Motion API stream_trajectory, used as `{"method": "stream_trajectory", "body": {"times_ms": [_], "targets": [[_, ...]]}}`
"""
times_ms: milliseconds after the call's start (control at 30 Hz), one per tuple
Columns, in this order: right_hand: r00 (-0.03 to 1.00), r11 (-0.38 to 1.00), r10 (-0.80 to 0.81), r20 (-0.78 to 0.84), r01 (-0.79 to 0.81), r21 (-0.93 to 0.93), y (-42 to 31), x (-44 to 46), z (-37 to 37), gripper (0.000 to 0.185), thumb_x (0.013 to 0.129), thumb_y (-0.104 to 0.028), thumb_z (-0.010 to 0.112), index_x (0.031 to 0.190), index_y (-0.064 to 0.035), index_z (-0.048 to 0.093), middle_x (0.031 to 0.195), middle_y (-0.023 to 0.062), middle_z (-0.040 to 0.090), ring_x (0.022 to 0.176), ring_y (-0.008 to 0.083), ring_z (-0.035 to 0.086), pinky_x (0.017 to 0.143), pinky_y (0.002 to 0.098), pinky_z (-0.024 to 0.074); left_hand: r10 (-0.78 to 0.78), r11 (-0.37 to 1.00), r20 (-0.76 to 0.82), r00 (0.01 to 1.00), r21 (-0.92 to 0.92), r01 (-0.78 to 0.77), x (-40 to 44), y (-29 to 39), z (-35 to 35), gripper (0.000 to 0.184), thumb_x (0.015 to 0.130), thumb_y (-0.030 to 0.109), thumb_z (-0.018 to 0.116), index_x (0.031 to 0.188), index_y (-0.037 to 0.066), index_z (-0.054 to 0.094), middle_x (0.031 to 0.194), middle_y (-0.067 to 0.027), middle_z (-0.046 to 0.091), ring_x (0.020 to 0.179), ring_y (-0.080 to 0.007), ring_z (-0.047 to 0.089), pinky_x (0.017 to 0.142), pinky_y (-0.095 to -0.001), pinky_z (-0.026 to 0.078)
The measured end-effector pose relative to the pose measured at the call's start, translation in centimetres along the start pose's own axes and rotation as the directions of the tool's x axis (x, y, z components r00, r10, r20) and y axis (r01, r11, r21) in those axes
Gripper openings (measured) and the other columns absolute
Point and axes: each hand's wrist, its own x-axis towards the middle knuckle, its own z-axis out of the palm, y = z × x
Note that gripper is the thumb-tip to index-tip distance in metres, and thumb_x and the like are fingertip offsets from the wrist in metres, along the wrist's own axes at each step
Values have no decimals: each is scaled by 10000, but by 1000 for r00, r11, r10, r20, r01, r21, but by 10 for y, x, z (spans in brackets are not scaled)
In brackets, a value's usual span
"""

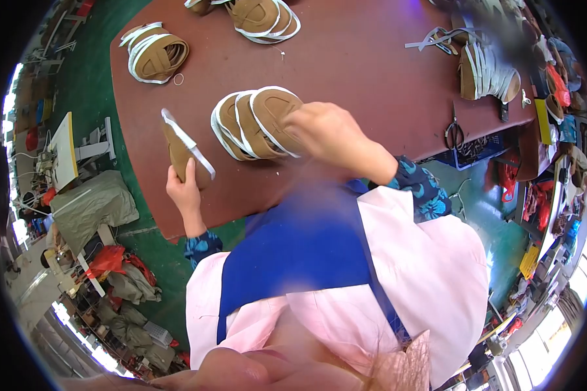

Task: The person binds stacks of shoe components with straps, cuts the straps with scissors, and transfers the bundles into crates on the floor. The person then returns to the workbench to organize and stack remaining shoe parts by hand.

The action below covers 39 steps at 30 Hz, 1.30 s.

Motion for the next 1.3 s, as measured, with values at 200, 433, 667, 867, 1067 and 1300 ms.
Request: {"method": "stream_trajectory", "body": {"times_ms": [200, 433, 667, 867, 1067, 1300], "targets": [[580, 598, -775, -252, 802, 7, -142, 25, -68, 156, 788, -183, 612, 850, -47, 655, 872, 58, 623, 790, 234, 618, 701, 374, 506, 178, 639, 132, 975, 738, -217, -3, -108, 37, 361, 914, 244, 682, 1187, 22, 603, 1096, -177, 654, 1085, -404, 597, 895, -513, 473], [507, 555, -789, -347, 830, -50, -174, 41, -50, 284, 696, -274, 620, 667, 3, 563, 681, 74, 480, 660, 248, 493, 636, 401, 421, -79, 991, 315, 946, 128, 40, -36, -29, 134, 344, 904, 356, 715, 1039, 42, 686, 820, -87, 704, 762, -221, 688, 713, -368, 540], [590, 640, -744, -312, 765, -79, -176, 42, -45, 307, 707, -308, 589, 645, -10, 550, 668, 60, 458, 640, 217, 468, 595, 384, 368, -200, 920, 302, 932, 385, 73, -13, -26, 186, 491, 809, 509, 761, 955, 46, 683, 814, -100, 715, 811, -294, 700, 742, -434, 538], [634, 693, -675, -378, 721, -28, -169, 45, -41, 263, 728, -301, 589, 688, -41, 591, 668, 39, 485, 606, 196, 460, 581, 353, 357, -85, 849, 435, 896, -439, 293, -11, -27, 185, 142, 1001, 162, 577, 1077, 43, 592, 1092, -105, 678, 1025, -199, 657, 863, -370, 522], [812, 866, -485, -325, 498, -47, -92, 43, -52, 253, 777, -262, 666, 934, -70, 617, 882, 68, 592, 818, 234, 563, 744, 375, 425, -9, 527, 488, 873, -739, 419, -28, 61, 121, 263, 1082, 147, 407, 1317, 47, 466, 1276, -98, 596, 1186, -235, 590, 1040, -405, 488], [810, 199, 413, 416, -526, 827, 41, 5, 8, 483, 966, -280, 688, 1345, 3, 586, 1227, 73, 683, 1112, 160, 631, 971, 315, 484, 54, 366, 418, 907, -853, 371, -17, 71, 103, 305, 1115, 264, 363, 1265, 51, 521, 1237, -87, 624, 1104, -178, 624, 951, -354, 533]]}}
